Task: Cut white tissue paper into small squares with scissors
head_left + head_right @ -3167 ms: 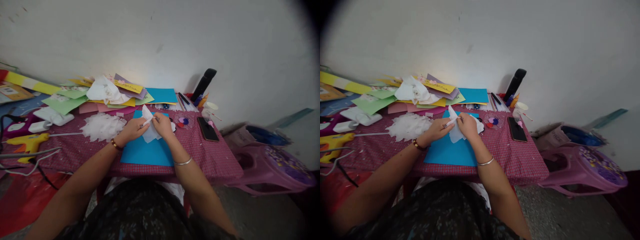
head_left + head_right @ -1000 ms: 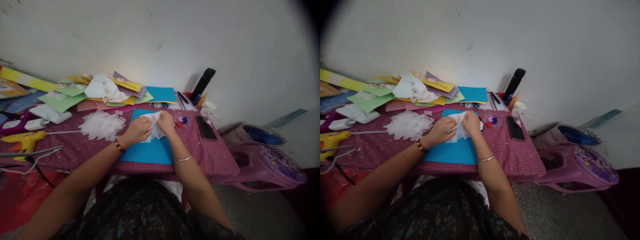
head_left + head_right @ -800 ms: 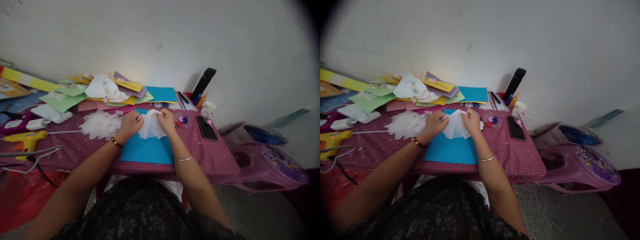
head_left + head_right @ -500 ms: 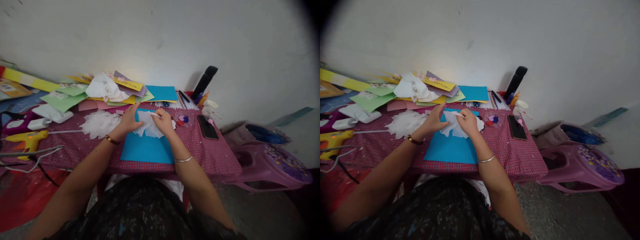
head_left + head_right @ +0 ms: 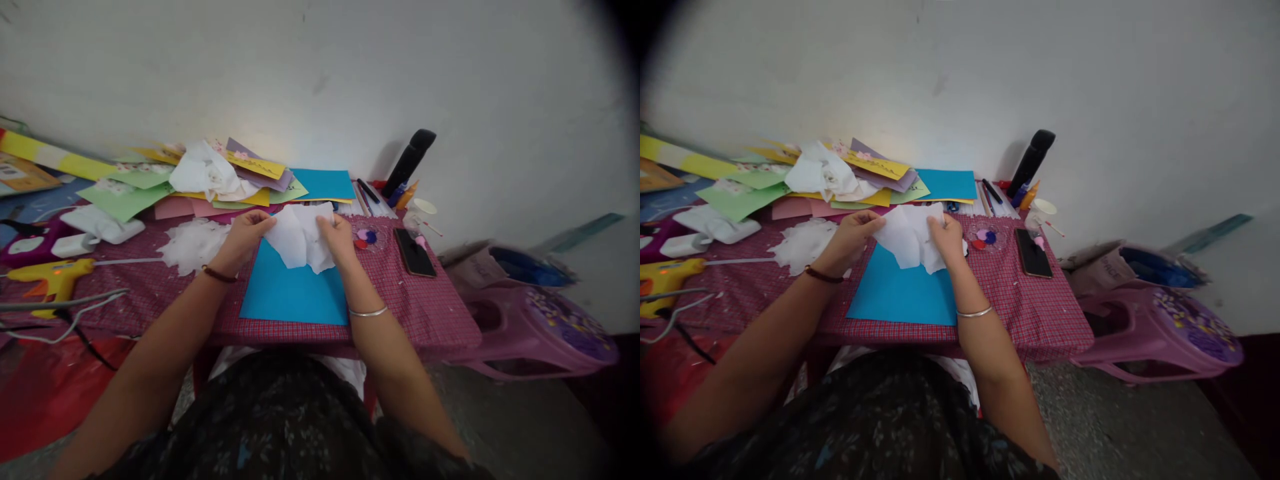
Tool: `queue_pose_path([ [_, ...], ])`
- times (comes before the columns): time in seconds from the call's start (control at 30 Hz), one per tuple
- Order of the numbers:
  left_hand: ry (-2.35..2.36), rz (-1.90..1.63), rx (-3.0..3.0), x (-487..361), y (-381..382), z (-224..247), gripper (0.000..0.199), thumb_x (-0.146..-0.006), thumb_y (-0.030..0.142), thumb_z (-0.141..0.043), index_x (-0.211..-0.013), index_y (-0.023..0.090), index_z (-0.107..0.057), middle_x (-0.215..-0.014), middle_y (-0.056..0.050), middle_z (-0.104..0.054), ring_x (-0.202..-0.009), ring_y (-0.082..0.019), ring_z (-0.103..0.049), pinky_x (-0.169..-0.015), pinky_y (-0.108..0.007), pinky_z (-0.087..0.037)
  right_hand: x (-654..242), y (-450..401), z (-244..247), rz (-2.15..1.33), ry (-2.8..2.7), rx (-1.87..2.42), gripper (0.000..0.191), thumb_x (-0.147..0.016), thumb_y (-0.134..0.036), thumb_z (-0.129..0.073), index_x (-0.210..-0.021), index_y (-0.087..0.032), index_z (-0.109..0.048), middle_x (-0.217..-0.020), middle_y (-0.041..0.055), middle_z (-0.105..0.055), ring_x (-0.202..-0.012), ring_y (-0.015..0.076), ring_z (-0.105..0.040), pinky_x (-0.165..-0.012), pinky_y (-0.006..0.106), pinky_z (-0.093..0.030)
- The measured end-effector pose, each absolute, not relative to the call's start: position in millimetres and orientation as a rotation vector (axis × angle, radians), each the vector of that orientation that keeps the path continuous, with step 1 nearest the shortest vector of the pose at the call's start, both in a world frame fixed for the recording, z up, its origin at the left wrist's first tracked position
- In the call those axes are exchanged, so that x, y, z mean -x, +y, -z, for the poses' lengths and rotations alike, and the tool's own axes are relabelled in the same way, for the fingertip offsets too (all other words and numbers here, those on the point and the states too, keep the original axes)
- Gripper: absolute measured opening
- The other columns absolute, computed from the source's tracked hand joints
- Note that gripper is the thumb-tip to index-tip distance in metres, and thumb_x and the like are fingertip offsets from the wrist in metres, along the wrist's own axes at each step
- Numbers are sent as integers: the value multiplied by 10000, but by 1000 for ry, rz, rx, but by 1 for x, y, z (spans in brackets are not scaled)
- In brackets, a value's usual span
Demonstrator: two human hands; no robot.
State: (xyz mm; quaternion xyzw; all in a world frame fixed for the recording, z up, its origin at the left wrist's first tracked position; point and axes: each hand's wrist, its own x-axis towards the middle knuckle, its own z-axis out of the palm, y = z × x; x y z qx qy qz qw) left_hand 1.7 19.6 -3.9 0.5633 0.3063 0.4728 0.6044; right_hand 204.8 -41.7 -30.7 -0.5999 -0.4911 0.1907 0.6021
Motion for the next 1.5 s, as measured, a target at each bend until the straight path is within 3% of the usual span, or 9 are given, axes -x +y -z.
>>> queue_pose_path([
  [0.13,599,-1140,-1050,-2,24,2,150,-681,205,-732,-692,160,-589,-644,13,-605,-568,-98,-547,-584,-235,-466,-200,-43,30,-549,-1178,1327,300,-841,-461,-524,-876,-185,-636,-801,50,-668,-717,193,-602,-603,309,-484],
  [0.27,531,-1299,-1017,1,25,-7,174,-711,223,-736,-711,192,-565,-698,27,-603,-634,-95,-553,-633,-212,-483,-193,-52,19,-782,-1433,1187,400,-733,-492,-701,-999,-195,-668,-958,70,-717,-907,237,-644,-776,363,-538],
  [0.37,448,-1374,-1130,7,21,-12,183,-730,252,-744,-714,209,-567,-676,33,-562,-615,-102,-528,-620,-222,-478,-197,-59,8,-989,-1585,1020,614,-706,-532,-744,-1212,-224,-583,-1175,89,-671,-1078,260,-607,-899,388,-519],
  [0.43,417,-1343,-1311,10,17,-12,167,-760,280,-723,-723,212,-575,-662,32,-540,-597,-108,-510,-612,-238,-467,-201,-62,2,-1027,-1517,979,649,-747,-558,-698,-1282,-239,-519,-1246,89,-630,-1114,245,-593,-915,372,-509],
  [0.57,468,-1130,-1688,12,8,-10,145,-786,294,-692,-743,186,-606,-728,6,-603,-647,-118,-528,-597,-236,-416,-205,-63,4,-1004,-1448,1133,428,-793,-559,-632,-1008,-189,-620,-969,64,-680,-876,196,-639,-768,318,-515],
  [0.7,500,-783,-1889,3,-1,-8,200,-788,361,-654,-760,170,-600,-688,6,-596,-606,-120,-508,-539,-230,-364,-197,-58,14,-973,-1479,1234,326,-783,-499,-640,-793,-174,-614,-715,12,-628,-639,155,-569,-571,267,-440],
  [0.93,667,-725,-2206,-13,-3,6,330,-764,384,-649,-569,185,-473,-530,50,-369,-526,-104,-357,-514,-261,-243,-182,-59,9,-830,-1554,1271,367,-792,-533,-616,-686,-182,-616,-644,-17,-559,-624,136,-487,-554,246,-344],
  [1.17,671,-736,-1912,-7,0,4,363,-836,392,-601,-569,171,-495,-552,31,-465,-529,-94,-422,-489,-244,-270,-187,-58,11,-761,-1526,1301,426,-799,-563,-608,-600,-209,-476,-580,-44,-423,-546,106,-379,-496,239,-275],
  [1.5,843,-1150,-1591,-3,7,1,395,-828,411,-602,-574,204,-382,-516,54,-322,-459,-89,-276,-434,-249,-200,-198,-49,26,-714,-1498,1364,334,-805,-452,-598,-598,-199,-527,-557,-44,-464,-524,110,-401,-498,241,-295],
])
